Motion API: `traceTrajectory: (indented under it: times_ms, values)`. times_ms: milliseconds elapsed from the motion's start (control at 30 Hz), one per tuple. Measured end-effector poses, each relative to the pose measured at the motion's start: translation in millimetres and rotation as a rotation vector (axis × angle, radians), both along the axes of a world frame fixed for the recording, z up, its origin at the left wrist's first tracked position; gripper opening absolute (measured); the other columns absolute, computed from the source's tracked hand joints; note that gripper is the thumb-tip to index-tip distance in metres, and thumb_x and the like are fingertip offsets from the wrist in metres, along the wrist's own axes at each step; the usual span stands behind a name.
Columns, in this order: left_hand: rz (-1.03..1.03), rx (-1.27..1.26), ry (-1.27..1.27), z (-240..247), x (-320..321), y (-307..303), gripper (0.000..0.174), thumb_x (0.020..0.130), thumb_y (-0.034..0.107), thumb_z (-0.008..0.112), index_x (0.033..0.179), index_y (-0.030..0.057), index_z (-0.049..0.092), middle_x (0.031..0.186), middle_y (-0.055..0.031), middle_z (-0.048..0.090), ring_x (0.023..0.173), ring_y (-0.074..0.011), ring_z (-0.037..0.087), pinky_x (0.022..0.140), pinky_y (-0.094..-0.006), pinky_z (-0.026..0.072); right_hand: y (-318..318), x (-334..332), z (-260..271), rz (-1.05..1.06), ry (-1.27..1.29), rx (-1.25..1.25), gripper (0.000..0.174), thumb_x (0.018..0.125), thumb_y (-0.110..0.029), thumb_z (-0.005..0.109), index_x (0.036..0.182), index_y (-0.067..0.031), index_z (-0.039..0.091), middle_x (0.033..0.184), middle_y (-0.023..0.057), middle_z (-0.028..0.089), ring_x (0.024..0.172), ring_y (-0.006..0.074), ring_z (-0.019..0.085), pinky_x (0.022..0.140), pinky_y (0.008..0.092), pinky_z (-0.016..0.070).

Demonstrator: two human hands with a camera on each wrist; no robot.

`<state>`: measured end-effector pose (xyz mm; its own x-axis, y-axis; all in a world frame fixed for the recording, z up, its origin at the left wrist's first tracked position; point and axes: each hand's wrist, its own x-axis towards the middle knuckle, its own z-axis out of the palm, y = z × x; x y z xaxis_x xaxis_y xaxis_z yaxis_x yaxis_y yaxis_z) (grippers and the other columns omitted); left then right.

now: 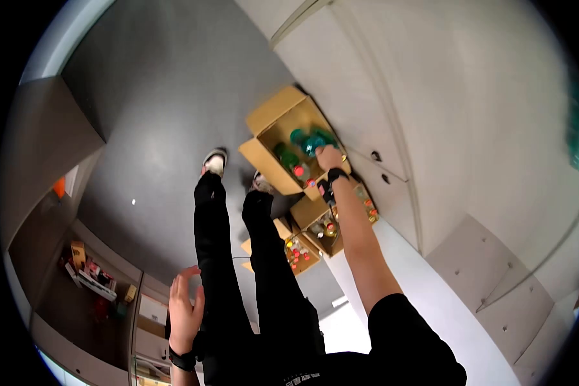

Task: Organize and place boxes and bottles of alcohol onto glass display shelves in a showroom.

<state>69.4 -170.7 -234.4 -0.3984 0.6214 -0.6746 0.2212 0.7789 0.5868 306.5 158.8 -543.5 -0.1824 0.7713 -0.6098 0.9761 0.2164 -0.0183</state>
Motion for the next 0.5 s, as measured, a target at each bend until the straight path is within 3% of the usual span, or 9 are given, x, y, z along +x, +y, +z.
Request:
traceTrajectory:
  times_ms: [133,200,300,367,400,500]
  values:
    - [-0.057,0.194,0.114,37.0,-4.3,22.6,0.036,0.078,0.003,0.051,0.113,0.0005,0.045,0.104,-0.0121,0.055,0.097,-0.0320,0.050,0.086,-0.0390,0.0379,-22.6,-6.4,107.8,0.093,0.169,0.037,0.036,0.080,-0.032,0.044,0.073,-0.0007,0.060,0.070,0.0221,0.060,0.066,0.0375,0.059,0.063,0.0473,0.0479]
    - [-0.080,0.295,0.148,59.0,-10.8,41.5,0.041,0.076,0.003,0.054,0.116,0.0007,0.042,0.104,-0.0116,0.055,0.096,-0.0309,0.051,0.085,-0.0389,0.0383,-33.2,2.2,155.4,0.112,0.280,0.081,0.033,0.080,-0.034,0.049,0.071,-0.0031,0.057,0.069,0.0203,0.060,0.066,0.0378,0.058,0.059,0.0482,0.0465]
    - [-0.146,0.436,0.200,92.8,-16.9,71.3,0.049,0.073,0.005,0.059,0.118,0.0020,0.041,0.104,-0.0108,0.054,0.095,-0.0296,0.051,0.083,-0.0378,0.0388,-45.7,-4.0,274.4,0.108,0.264,0.029,0.032,0.081,-0.036,0.051,0.087,-0.0063,0.061,0.068,0.0187,0.060,0.065,0.0361,0.058,0.059,0.0453,0.0457]
    - [-0.268,0.513,0.258,108.1,-17.1,86.6,0.062,0.067,0.012,0.067,0.121,0.0019,0.038,0.108,-0.0117,0.051,0.099,-0.0308,0.048,0.084,-0.0390,0.0379,-56.8,-1.1,347.8,0.115,0.438,0.051,0.031,0.080,-0.033,0.052,0.089,-0.0047,0.061,0.063,0.0196,0.057,0.059,0.0350,0.057,0.053,0.0434,0.0444]
    - [-0.339,0.540,0.293,115.0,-14.8,95.5,0.067,0.065,0.015,0.069,0.123,0.0020,0.037,0.110,-0.0126,0.050,0.101,-0.0315,0.047,0.085,-0.0393,0.0375,-63.6,3.5,379.9,0.124,0.509,0.070,0.029,0.079,-0.030,0.055,0.097,-0.0088,0.060,0.063,0.0189,0.056,0.057,0.0352,0.056,0.051,0.0424,0.0428]
    - [-0.580,0.635,0.364,153.0,-2.4,124.4,0.087,0.059,0.031,0.075,0.129,0.0028,0.031,0.115,-0.0182,0.044,0.108,-0.0342,0.042,0.091,-0.0422,0.0341,-83.3,-3.4,506.6,0.070,0.516,-0.037,0.035,0.081,-0.033,0.056,0.104,-0.0071,0.059,0.061,0.0165,0.056,0.052,0.0266,0.057,0.049,0.0328,0.0427]
